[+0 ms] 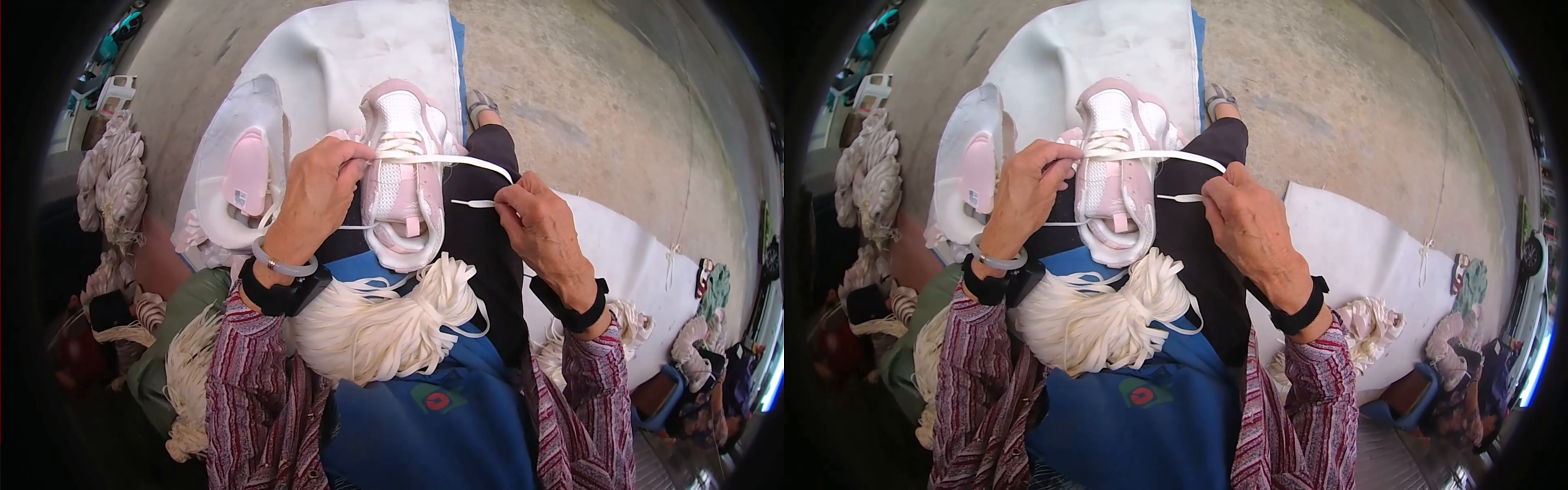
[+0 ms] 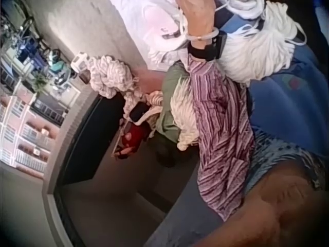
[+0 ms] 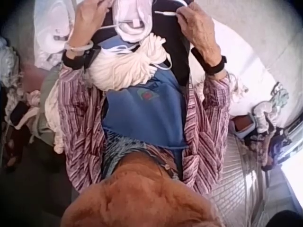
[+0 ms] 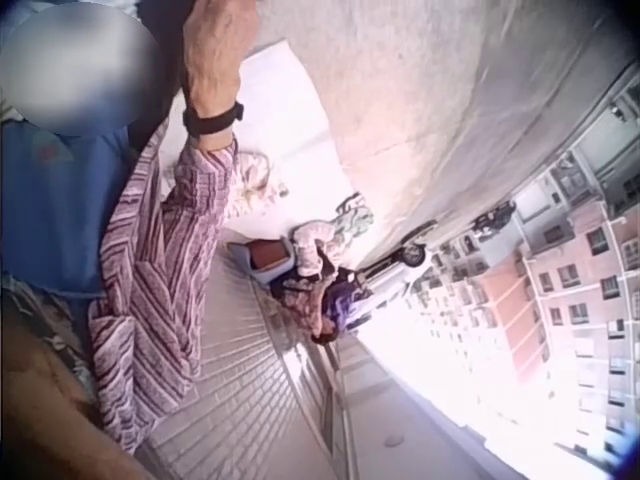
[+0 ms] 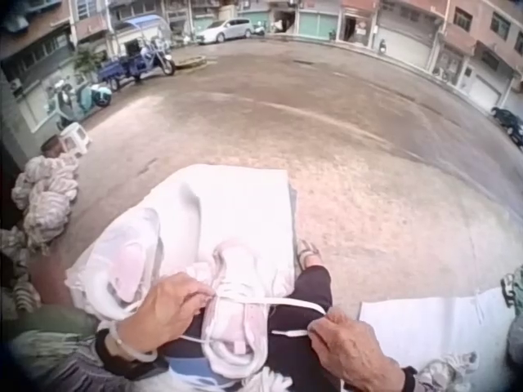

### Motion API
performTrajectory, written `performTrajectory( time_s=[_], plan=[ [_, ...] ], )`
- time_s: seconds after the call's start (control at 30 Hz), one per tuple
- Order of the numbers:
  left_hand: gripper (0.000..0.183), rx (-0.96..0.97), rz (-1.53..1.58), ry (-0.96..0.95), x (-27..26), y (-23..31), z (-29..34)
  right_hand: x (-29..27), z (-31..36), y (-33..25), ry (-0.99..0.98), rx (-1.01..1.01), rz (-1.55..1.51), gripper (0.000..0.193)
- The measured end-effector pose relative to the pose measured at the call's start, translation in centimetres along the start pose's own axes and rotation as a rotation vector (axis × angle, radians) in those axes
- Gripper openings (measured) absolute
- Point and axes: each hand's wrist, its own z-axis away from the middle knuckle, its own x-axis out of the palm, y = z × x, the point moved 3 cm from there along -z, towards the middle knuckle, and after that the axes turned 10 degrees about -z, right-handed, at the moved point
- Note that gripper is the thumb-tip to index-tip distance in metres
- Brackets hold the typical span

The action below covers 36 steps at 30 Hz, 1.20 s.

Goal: Threading white laces through the eyelets of pink and white sneakers.

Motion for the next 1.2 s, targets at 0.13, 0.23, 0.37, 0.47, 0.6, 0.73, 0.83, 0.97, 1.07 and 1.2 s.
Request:
performTrajectory(
  time_s=[0.13, 0.23, 0.37, 0.47, 0.6, 0.73, 0.83, 0.97, 1.07, 1.2],
  plan=[
    [0.011, -0.135, 0.165, -0.036, 0.4, -0.5, -0.5, -0.1, 0.9, -0.2, 0.006, 0.068, -0.049, 0.007],
    [0.008, -0.232, 0.303, -0.048, 0.5, -1.0, -0.8, 0.5, 0.6, -0.7, 0.041, 0.050, -0.089, 0.009],
    [0.008, -0.266, 0.372, -0.086, 0.3, -1.1, -0.9, 1.7, -0.2, -1.3, 0.045, -0.042, -0.036, 0.011],
    [0.009, -0.270, 0.313, -0.110, -0.1, -0.5, -0.8, 2.4, -0.9, -1.5, 0.047, -0.029, -0.037, 0.008],
    [0.010, -0.225, 0.229, -0.067, 0.2, 0.2, -0.9, 2.6, -2.5, -1.3, 0.109, -0.046, -0.165, 0.008],
    [0.011, -0.245, 0.168, -0.108, 0.2, 0.6, -0.9, 3.3, -4.1, -0.9, 0.046, -0.056, -0.068, 0.008],
    [0.010, -0.156, 0.082, -0.010, -0.3, 0.8, -0.8, 3.7, -4.8, -0.7, 0.030, -0.007, -0.071, 0.009],
    [0.009, -0.144, 0.088, -0.049, -0.4, 0.2, -0.5, 3.7, -5.2, -1.5, 0.065, -0.030, -0.160, 0.010],
    [0.010, -0.110, 0.110, -0.008, -0.1, 0.4, -0.4, 3.9, -5.4, -1.5, 0.045, -0.031, -0.147, 0.011],
    [0.012, -0.036, 0.053, 0.029, 0.2, 1.0, -0.5, 4.0, -5.5, -1.4, 0.024, -0.039, -0.170, 0.011]
  ],
)
